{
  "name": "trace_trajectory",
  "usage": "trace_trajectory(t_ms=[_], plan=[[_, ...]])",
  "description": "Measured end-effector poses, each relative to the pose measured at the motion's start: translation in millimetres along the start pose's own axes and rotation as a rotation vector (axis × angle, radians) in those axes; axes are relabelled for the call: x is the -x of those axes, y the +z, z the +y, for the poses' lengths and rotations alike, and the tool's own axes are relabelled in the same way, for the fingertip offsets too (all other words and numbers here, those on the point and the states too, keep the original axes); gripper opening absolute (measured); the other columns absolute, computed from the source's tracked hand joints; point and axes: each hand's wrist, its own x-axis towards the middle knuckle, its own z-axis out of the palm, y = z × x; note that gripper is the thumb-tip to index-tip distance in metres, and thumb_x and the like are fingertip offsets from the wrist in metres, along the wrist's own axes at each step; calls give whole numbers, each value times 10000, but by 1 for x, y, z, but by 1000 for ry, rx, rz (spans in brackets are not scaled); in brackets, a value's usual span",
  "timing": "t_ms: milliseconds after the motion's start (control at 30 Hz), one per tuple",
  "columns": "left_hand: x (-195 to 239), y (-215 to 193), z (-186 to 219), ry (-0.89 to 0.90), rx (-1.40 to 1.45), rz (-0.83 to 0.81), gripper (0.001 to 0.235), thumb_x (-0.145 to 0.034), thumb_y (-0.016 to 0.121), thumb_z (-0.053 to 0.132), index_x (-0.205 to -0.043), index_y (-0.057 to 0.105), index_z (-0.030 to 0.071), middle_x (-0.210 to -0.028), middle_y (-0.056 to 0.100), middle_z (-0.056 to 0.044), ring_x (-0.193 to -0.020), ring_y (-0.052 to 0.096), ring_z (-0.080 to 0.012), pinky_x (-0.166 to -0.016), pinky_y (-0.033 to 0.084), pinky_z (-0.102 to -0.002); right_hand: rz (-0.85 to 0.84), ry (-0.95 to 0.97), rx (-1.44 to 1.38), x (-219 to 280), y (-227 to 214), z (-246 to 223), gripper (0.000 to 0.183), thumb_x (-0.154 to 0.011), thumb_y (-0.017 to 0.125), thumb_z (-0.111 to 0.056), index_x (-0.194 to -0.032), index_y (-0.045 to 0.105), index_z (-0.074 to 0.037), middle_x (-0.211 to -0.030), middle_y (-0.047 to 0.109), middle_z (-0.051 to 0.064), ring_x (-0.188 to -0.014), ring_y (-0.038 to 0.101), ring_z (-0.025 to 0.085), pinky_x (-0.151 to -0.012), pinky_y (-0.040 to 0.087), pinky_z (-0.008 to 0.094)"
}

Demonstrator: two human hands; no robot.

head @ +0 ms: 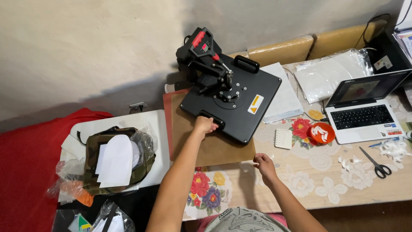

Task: Preparing a heat press machine by peeling and arranging stickers on transfer paper.

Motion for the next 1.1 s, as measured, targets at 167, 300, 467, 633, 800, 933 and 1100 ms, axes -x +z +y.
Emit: trace_trajectory(t_ms=[167,300,467,633,800,933,1100], plan=[[-36,55,20,-25,2,-70,408,-1152,556,204,-1260,752,-137,-999,870,-208,-711,771,-138,-688,676,-224,41,-8,-41,12,-26,-5,169,-1110,664,-105,-1201,750,9,-1067,700,126,-1049,712,268,-891,618,401],[-59,86,40,-21,40,-88,446,-1135,540,183,-1385,641,-172,-973,869,-220,-582,736,-128,-605,660,-226,95,-31,-53,39,-55,-18,153,-1115,657,-123,-1203,721,-15,-1057,698,93,-1024,707,239,-860,597,346],[-17,79,94,-184,84,-131,501,-1132,477,169,-1549,590,-84,-1114,874,-238,-761,744,-162,-585,547,-236,95,-6,17,68,-126,-27,153,-1170,604,-106,-1170,728,-17,-1027,714,139,-952,647,253,-822,502,392],[5,42,92,-126,-47,-251,531,-1173,541,372,-1432,691,-67,-1201,878,-175,-991,802,-217,-769,631,-281,134,92,231,132,-189,-71,209,-1232,572,-123,-1253,733,7,-1156,751,167,-1099,681,298,-1008,533,455],[43,-5,75,25,137,-169,427,-1090,688,391,-1274,780,17,-1099,868,-128,-726,663,-129,-646,549,-264,306,176,423,140,-284,-54,219,-1248,597,-80,-1310,757,56,-1225,786,233,-1135,706,358,-1001,535,493],[110,-41,61,41,130,-15,376,-1115,640,369,-1238,795,49,-1088,850,-83,-817,653,-136,-758,536,-284,391,189,746,73,-411,21,305,-1169,688,-243,-1311,882,-56,-1243,901,189,-1138,776,355,-980,522,491],[138,-60,-17,-103,102,190,243,-1132,687,318,-1101,784,97,-1059,841,-43,-785,648,-124,-735,544,-280,446,269,857,68,-445,6,420,-1165,609,-249,-1390,874,-13,-1424,821,265,-1253,734,494,-982,561,621]])
